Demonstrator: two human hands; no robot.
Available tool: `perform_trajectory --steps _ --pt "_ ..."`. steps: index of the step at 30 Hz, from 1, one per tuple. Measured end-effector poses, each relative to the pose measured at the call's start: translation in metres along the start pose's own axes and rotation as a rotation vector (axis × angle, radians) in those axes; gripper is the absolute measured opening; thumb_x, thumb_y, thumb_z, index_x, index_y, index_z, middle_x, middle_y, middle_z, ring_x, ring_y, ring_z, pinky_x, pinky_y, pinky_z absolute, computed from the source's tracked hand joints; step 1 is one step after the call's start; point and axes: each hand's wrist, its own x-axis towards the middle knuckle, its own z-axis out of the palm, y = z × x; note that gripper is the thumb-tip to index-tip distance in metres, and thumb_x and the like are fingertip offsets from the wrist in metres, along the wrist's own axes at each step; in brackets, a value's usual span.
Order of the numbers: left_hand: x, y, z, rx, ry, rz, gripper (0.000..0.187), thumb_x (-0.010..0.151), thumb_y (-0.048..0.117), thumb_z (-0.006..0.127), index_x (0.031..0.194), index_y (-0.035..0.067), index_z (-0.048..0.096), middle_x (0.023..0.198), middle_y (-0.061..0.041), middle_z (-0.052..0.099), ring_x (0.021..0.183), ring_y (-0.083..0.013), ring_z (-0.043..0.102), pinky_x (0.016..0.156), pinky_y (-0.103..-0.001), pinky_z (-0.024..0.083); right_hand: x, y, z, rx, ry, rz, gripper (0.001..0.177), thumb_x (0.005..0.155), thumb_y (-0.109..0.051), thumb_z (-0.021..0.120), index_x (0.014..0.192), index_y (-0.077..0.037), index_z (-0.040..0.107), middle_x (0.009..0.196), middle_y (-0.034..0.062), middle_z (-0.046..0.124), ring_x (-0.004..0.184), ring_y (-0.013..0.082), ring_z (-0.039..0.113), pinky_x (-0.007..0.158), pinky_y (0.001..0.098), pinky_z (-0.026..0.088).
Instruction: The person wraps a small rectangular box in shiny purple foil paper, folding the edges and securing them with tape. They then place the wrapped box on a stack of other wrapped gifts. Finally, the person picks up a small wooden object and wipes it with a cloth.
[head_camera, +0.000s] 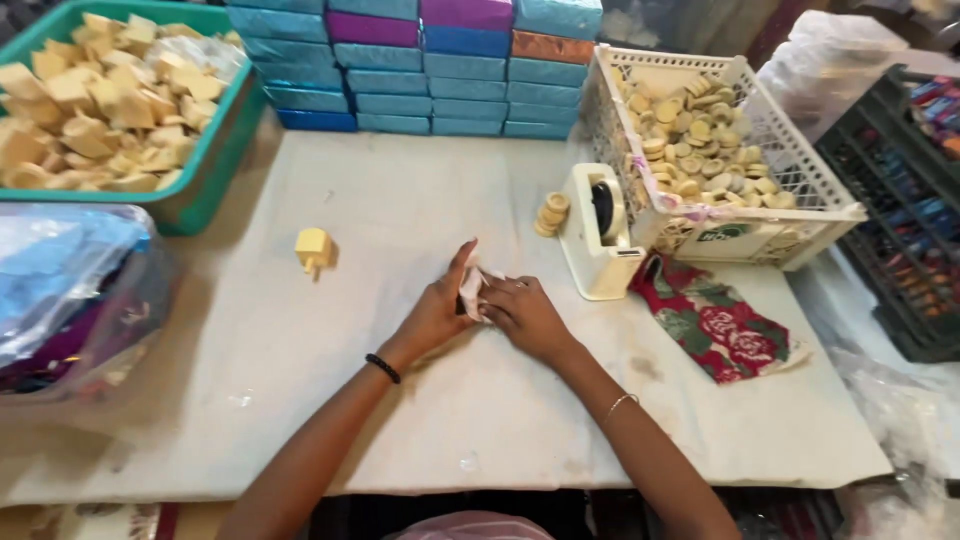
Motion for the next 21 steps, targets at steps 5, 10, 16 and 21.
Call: perform_trajectory --steps 5,10,16,21 --pt "-0.002 0.002 0.001 0.065 0.061 0.215 0.111 0.079 0.009 0.083 0.163 0.019 0.011 0.123 -0.022 0.064 0.106 -0.0392 0.063 0.091 -0.046 0.053 0.003 0.000 -0.004 0.028 0.037 0.022 0.020 0.093 -0.018 0.065 0.109 -0.010 0.073 0.114 0.0076 0.073 0.106 0.0276 0.065 0.097 0.0441 0.044" --pt "-0.005 0.014 0.000 0.226 -0.044 0.121 0.103 0.080 0.010 0.079 0.162 0.018 0.018 0.097 -0.015 0.069 0.092 -0.0358 0.062 0.089 -0.045 0.051 0.001 -0.001 -0.010 0.058 0.033 0.055 0.017 0.090 -0.014 0.066 0.104 -0.008 0.073 0.111 0.0091 0.074 0.103 0.0297 0.067 0.089 0.0422 0.048" --pt "-0.007 0.016 -0.001 0.265 -0.007 0.181 0.099 0.081 0.012 0.079 0.161 0.016 0.021 0.093 -0.013 0.068 0.089 -0.0362 0.060 0.088 -0.046 0.049 0.001 0.003 -0.004 0.099 0.055 0.003 0.022 0.087 -0.011 0.065 0.106 -0.007 0.074 0.117 0.0111 0.073 0.107 0.0310 0.066 0.091 0.0432 0.048" --pt "-0.006 0.019 -0.002 0.298 -0.037 0.128 0.096 0.081 0.012 0.079 0.159 0.017 0.024 0.094 -0.013 0.068 0.090 -0.0360 0.059 0.089 -0.046 0.049 0.001 0.006 -0.002 0.117 0.052 0.051 0.027 0.091 -0.015 0.065 0.116 -0.007 0.072 0.119 0.0119 0.072 0.113 0.0321 0.065 0.095 0.0432 0.048"
